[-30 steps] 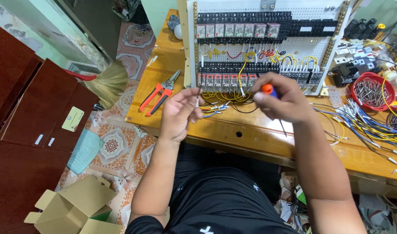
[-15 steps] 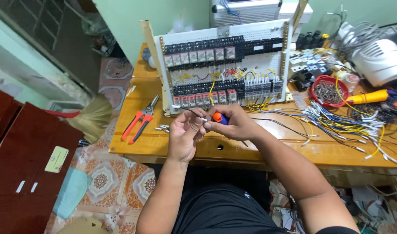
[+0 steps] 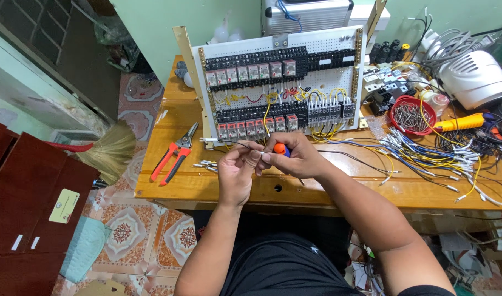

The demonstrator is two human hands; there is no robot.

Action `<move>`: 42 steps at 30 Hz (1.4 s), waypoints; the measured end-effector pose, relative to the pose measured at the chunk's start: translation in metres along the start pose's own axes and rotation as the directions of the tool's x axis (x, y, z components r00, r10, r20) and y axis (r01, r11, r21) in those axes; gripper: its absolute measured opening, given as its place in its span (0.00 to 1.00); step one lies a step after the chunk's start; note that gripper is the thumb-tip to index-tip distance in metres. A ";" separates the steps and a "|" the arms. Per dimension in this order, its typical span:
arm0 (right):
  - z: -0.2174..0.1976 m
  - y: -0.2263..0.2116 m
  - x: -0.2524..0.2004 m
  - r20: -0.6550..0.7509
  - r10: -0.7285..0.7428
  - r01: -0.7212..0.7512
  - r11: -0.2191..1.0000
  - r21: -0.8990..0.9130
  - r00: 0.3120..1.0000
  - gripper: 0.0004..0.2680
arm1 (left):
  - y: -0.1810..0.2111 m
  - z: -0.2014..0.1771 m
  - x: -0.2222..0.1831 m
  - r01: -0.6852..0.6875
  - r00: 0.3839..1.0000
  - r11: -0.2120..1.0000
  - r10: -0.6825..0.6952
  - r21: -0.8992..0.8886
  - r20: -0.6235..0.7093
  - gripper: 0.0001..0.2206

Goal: Connecting and securing electrical wires to terminals on a control panel using a screwdriver.

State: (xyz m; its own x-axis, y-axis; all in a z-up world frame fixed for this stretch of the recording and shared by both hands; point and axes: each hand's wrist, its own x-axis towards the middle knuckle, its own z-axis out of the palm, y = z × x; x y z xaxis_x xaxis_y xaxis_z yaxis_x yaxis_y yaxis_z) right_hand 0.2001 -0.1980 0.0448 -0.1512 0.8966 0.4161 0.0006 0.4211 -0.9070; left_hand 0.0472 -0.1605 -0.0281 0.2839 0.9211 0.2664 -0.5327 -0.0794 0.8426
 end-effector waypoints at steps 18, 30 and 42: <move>-0.005 0.024 -0.006 -0.012 0.012 -0.012 0.999 0.052 1.000 0.04 | -0.020 -0.011 0.002 -0.004 0.996 0.991 -0.009 -0.131 -0.093 0.13; -0.006 0.031 -0.004 -0.027 -0.064 0.062 0.995 -0.084 0.998 0.04 | -0.014 -0.011 -0.002 -0.007 0.996 0.992 -0.005 -0.125 -0.094 0.10; -0.004 0.022 -0.002 -0.055 -0.109 0.095 0.970 -0.225 0.992 0.04 | 0.013 -0.023 0.009 -0.069 0.994 0.994 0.076 0.087 -0.080 0.06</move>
State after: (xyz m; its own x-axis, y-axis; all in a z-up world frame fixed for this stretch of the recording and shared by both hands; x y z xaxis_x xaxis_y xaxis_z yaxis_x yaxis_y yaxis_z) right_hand 0.2046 -0.1895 0.0242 -0.0958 0.8513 0.5158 0.2085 0.5239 -0.8259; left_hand 0.0245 -0.1442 -0.0255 0.1781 0.9399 0.2912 -0.4799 -0.1754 0.8596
